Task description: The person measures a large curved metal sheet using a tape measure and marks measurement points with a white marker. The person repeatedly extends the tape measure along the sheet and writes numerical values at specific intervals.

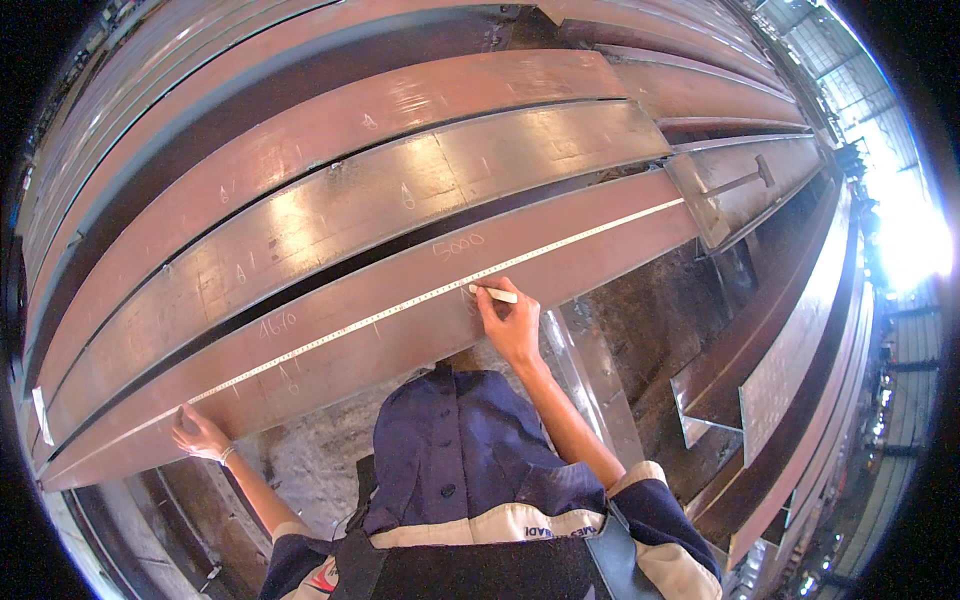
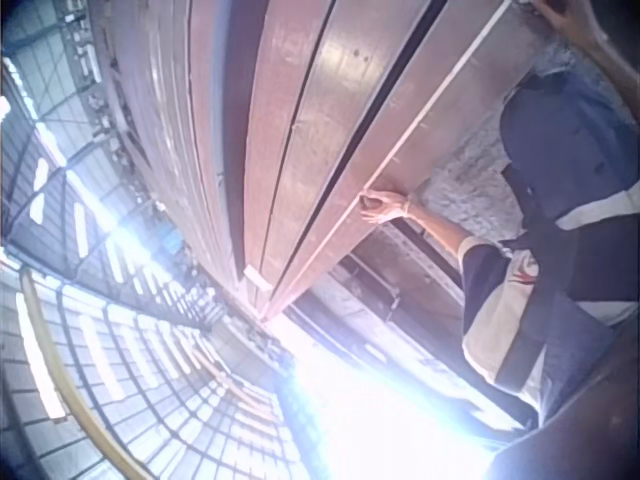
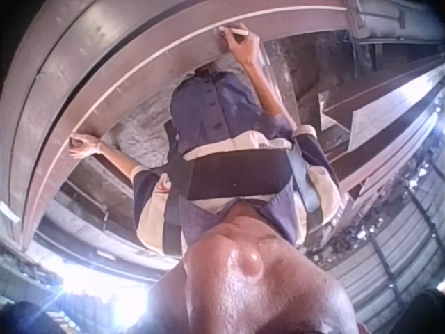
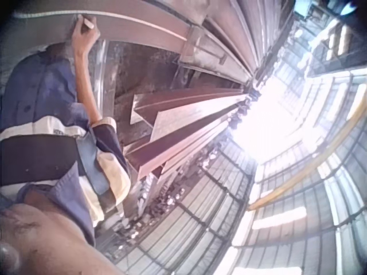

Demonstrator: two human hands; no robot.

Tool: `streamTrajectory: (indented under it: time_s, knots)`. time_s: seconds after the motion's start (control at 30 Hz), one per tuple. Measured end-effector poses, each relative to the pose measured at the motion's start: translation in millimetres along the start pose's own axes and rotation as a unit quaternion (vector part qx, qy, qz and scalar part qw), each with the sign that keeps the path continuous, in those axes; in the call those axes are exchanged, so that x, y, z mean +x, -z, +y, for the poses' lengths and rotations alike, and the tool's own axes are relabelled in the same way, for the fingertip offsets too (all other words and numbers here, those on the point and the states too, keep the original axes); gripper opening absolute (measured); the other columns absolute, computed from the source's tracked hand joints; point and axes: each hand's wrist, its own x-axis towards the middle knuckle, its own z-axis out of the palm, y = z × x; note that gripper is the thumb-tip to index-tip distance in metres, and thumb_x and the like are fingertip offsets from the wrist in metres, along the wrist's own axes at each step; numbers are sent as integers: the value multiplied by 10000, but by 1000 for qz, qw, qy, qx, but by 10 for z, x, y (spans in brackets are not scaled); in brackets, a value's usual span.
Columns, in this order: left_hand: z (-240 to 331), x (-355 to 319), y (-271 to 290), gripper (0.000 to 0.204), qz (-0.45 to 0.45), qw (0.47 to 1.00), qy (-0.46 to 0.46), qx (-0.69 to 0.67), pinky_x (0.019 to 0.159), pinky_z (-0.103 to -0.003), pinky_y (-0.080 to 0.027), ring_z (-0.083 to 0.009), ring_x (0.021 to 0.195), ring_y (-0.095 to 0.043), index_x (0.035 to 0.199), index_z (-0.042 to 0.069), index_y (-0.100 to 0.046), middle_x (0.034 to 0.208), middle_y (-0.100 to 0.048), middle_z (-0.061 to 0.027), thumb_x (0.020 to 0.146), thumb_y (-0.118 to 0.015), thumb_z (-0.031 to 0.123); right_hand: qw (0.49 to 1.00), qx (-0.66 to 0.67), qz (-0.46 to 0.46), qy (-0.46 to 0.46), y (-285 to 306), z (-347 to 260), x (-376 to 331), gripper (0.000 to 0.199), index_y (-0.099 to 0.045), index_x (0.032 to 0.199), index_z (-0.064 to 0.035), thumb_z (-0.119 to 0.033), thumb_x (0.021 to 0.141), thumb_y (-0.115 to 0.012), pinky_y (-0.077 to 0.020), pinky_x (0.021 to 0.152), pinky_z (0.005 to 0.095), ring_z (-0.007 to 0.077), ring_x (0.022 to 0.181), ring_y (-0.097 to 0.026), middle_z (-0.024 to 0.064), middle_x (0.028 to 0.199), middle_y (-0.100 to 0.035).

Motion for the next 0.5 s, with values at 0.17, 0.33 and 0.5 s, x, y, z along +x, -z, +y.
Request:
streamTrajectory:
  time_s: [0.17, 0.33, 0.5]
  knots:
    - [-90, -18, -9, 438, -21, 999, 13, 40, 965, -512, -500, -343, 1046, -656, 1067, 91, -797, 1073, -737, -103, 1005, -713, 517, 999, -25, 22, 29, -27, 30, 54, 127, -781, 1090, -42, -105, 991, -733, -587, 683, 300, 149, 739, -759, 109, 858, -794]
    - [-221, 9, -63, 449, -17, 1000, -10, 24, 950, -504, -512, -336, 1027, -676, 1049, 102, -802, 1056, -741, -89, 1013, -694, 537, 998, -53, 16, 21, -16, -19, 47, 118, -786, 1075, -53, -100, 976, -742, -581, 678, 309, 168, 716, -750, 114, 842, -783]
    - [-284, 13, -62, 454, -26, 998, 11, 59, 945, -494, -517, -324, 1028, -685, 1027, 92, -803, 1054, -746, -87, 1006, -704, 536, 991, -102, 8, 80, -7, -98, 52, 134, -788, 1073, -55, -103, 949, -766, -599, 773, 365, 299, 883, -780, 133, 1008, -796]
